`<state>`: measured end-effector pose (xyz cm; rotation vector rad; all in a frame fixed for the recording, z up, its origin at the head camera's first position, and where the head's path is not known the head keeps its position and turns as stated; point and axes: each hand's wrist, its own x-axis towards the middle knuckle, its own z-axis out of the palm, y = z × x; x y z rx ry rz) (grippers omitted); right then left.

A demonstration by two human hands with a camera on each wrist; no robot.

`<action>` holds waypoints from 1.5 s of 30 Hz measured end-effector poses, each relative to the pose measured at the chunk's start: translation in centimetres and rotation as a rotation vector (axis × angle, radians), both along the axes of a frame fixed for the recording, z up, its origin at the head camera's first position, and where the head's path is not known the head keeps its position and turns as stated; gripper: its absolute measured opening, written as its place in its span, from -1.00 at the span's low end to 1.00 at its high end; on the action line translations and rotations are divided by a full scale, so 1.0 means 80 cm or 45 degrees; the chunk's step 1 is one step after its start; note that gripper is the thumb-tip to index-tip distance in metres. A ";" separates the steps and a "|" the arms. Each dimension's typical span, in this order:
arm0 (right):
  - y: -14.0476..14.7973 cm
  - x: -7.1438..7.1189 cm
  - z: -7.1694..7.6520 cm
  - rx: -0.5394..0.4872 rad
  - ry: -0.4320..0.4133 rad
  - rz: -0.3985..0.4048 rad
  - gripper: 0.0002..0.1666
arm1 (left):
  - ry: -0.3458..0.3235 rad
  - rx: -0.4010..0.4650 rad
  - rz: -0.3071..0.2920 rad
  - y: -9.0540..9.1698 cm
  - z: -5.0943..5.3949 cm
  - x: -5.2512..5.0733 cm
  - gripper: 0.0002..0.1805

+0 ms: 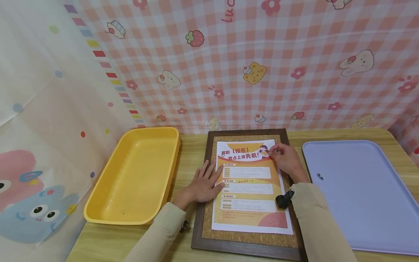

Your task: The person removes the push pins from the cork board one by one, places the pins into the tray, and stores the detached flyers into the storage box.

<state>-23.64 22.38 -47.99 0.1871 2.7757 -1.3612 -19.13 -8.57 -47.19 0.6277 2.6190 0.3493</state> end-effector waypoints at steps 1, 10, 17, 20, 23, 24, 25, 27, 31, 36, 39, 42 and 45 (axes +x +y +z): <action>0.000 0.000 0.000 -0.002 0.005 0.001 -0.77 | 0.003 0.002 0.000 0.000 0.000 0.000 -0.28; 0.000 0.002 -0.001 0.004 -0.005 -0.030 -0.78 | -0.004 0.012 -0.004 0.000 -0.004 -0.002 -0.27; 0.002 0.004 0.000 -0.012 0.022 -0.024 -0.77 | -0.003 0.026 0.008 0.000 0.000 0.000 -0.28; 0.003 0.006 -0.001 -0.027 0.050 -0.010 -0.77 | -0.002 0.015 0.004 0.000 -0.001 0.000 -0.28; 0.003 0.008 0.000 -0.036 0.068 -0.010 -0.77 | -0.003 0.016 0.011 0.000 -0.003 -0.001 -0.28; 0.003 0.008 0.000 -0.035 0.073 -0.012 -0.77 | -0.007 0.014 0.012 0.000 -0.004 -0.002 -0.28; 0.003 0.009 0.000 -0.034 0.076 -0.015 -0.77 | -0.011 0.013 0.013 0.000 -0.005 -0.003 -0.28; 0.003 0.010 0.000 -0.022 0.073 -0.030 -0.77 | -0.013 0.024 0.016 0.000 -0.007 -0.004 -0.27; 0.003 0.012 0.004 -0.013 0.043 -0.058 -0.76 | -0.027 0.026 0.011 -0.001 -0.008 -0.004 -0.27; 0.007 0.018 0.010 -0.012 0.063 -0.059 -0.75 | -0.001 0.017 0.007 -0.001 -0.004 -0.001 -0.28; 0.010 0.023 0.014 -0.005 0.101 -0.050 -0.75 | 0.011 0.014 0.007 0.000 -0.002 0.000 -0.28; 0.013 0.027 0.017 -0.004 0.125 -0.040 -0.74 | 0.018 0.016 0.011 0.000 0.000 0.000 -0.28; 0.015 0.031 0.020 -0.018 0.115 -0.032 -0.73 | 0.026 0.010 0.010 0.001 0.000 0.000 -0.28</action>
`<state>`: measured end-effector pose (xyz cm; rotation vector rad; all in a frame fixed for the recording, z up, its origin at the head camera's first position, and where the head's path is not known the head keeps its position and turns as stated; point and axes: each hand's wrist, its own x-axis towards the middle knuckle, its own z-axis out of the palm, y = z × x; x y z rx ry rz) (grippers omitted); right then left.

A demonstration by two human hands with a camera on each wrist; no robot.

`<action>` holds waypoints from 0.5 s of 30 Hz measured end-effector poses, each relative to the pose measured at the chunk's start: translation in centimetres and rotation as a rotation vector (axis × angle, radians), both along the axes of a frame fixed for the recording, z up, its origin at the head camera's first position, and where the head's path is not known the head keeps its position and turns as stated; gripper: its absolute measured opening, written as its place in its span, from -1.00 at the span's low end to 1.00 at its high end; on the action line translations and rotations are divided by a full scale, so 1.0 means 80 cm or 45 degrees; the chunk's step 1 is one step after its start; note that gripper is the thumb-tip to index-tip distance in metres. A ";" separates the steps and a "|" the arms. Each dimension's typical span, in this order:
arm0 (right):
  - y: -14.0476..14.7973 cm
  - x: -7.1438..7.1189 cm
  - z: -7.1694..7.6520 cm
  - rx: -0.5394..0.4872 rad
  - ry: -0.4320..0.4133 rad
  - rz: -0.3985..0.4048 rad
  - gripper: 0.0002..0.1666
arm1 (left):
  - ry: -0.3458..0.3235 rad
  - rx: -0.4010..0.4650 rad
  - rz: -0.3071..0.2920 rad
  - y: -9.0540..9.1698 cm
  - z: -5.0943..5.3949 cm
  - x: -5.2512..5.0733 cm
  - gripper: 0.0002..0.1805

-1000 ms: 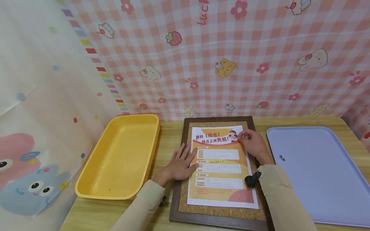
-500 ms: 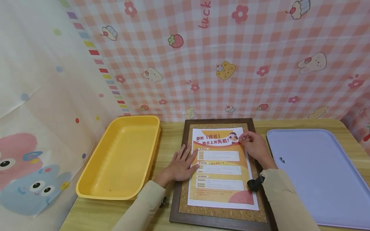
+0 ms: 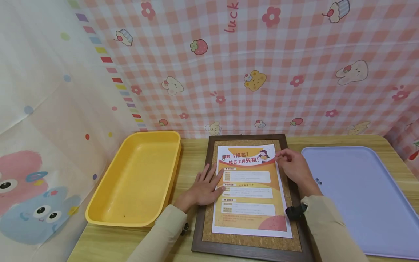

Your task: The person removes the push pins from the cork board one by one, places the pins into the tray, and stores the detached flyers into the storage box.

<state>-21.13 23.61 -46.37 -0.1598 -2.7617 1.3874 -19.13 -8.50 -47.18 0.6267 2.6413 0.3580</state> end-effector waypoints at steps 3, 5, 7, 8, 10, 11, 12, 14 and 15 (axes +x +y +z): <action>0.002 0.004 0.004 -0.017 -0.016 0.010 -0.70 | 0.004 0.000 0.000 0.000 -0.001 0.000 -0.28; 0.003 0.006 0.006 -0.023 -0.020 0.018 -0.68 | 0.001 0.005 0.001 0.000 -0.001 -0.001 -0.28; 0.005 0.008 0.008 -0.019 -0.012 0.027 -0.64 | -0.002 0.014 0.004 0.000 -0.001 -0.001 -0.28; 0.006 0.010 0.010 -0.013 -0.013 0.032 -0.62 | -0.003 0.016 0.005 0.000 -0.001 0.000 -0.28; 0.008 0.012 0.012 0.012 -0.010 0.036 -0.60 | -0.005 0.019 0.004 0.000 -0.001 0.000 -0.28; 0.009 0.013 0.013 0.022 -0.007 0.037 -0.60 | -0.004 0.017 0.003 0.000 -0.001 0.000 -0.28; 0.011 0.015 0.013 0.032 -0.006 0.036 -0.60 | -0.002 0.019 0.002 0.000 -0.001 0.000 -0.28; 0.014 0.017 0.015 0.050 -0.007 0.036 -0.60 | 0.000 0.017 -0.002 0.000 0.000 0.001 -0.28; 0.015 0.018 0.015 0.056 0.002 0.034 -0.61 | 0.000 0.016 -0.004 0.000 0.000 0.001 -0.28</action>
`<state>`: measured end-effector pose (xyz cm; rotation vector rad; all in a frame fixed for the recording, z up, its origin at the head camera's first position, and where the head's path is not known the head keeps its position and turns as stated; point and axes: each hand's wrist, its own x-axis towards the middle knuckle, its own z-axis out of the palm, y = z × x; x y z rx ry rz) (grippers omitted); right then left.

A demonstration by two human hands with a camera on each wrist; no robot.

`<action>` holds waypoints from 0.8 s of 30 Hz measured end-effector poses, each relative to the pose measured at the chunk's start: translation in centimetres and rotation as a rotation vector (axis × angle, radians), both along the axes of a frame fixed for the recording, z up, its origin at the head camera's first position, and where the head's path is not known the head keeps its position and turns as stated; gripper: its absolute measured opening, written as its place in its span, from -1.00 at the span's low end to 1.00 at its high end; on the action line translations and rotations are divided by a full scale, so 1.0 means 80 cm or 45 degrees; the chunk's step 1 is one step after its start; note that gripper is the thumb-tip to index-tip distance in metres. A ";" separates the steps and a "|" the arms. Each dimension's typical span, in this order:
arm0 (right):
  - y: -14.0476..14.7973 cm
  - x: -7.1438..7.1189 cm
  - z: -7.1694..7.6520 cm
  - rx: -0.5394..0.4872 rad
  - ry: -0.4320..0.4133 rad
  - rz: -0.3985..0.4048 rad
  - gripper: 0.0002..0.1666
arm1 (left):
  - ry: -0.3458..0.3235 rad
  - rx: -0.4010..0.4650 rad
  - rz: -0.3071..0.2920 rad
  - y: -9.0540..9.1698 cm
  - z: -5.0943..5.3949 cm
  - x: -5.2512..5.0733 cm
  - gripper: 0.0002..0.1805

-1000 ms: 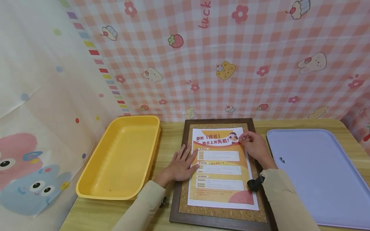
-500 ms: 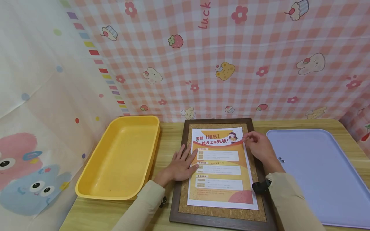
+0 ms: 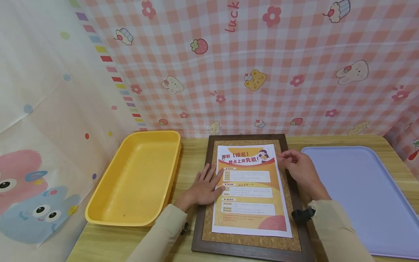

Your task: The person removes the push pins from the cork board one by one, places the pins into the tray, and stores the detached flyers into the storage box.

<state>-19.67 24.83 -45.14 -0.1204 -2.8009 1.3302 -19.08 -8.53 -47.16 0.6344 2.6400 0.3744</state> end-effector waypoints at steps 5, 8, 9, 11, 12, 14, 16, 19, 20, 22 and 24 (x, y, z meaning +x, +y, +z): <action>0.009 0.007 0.003 -0.002 0.025 0.022 -0.60 | -0.009 0.001 -0.003 0.000 0.002 0.000 -0.29; 0.016 0.011 0.005 -0.016 0.050 0.048 -0.59 | -0.013 0.001 -0.006 0.000 0.002 0.000 -0.29; 0.019 0.012 0.006 -0.022 0.060 0.056 -0.59 | -0.014 0.001 -0.005 0.000 0.003 0.000 -0.29; 0.024 0.014 0.007 -0.032 0.082 0.067 -0.61 | -0.014 -0.002 -0.004 0.000 0.003 0.000 -0.28; 0.026 0.015 0.007 -0.032 0.090 0.069 -0.62 | -0.016 -0.003 -0.003 0.000 0.002 0.000 -0.28; 0.032 0.017 0.007 -0.030 0.097 0.067 -0.63 | -0.018 -0.004 0.001 0.000 0.002 0.000 -0.28; 0.039 0.020 0.009 -0.022 0.096 0.063 -0.63 | -0.019 -0.003 0.004 0.000 0.002 0.000 -0.28; 0.047 0.025 0.012 -0.001 0.074 0.050 -0.61 | -0.021 0.003 0.006 0.000 0.001 0.000 -0.28; 0.050 0.028 0.013 0.010 0.065 0.047 -0.60 | -0.021 0.007 0.007 0.000 0.001 0.000 -0.28; 0.056 0.032 0.015 0.008 0.033 0.036 -0.58 | -0.021 0.006 0.007 0.000 0.001 0.000 -0.28; 0.063 0.036 0.017 0.011 0.013 0.022 -0.57 | -0.023 0.007 0.006 0.000 0.001 0.000 -0.28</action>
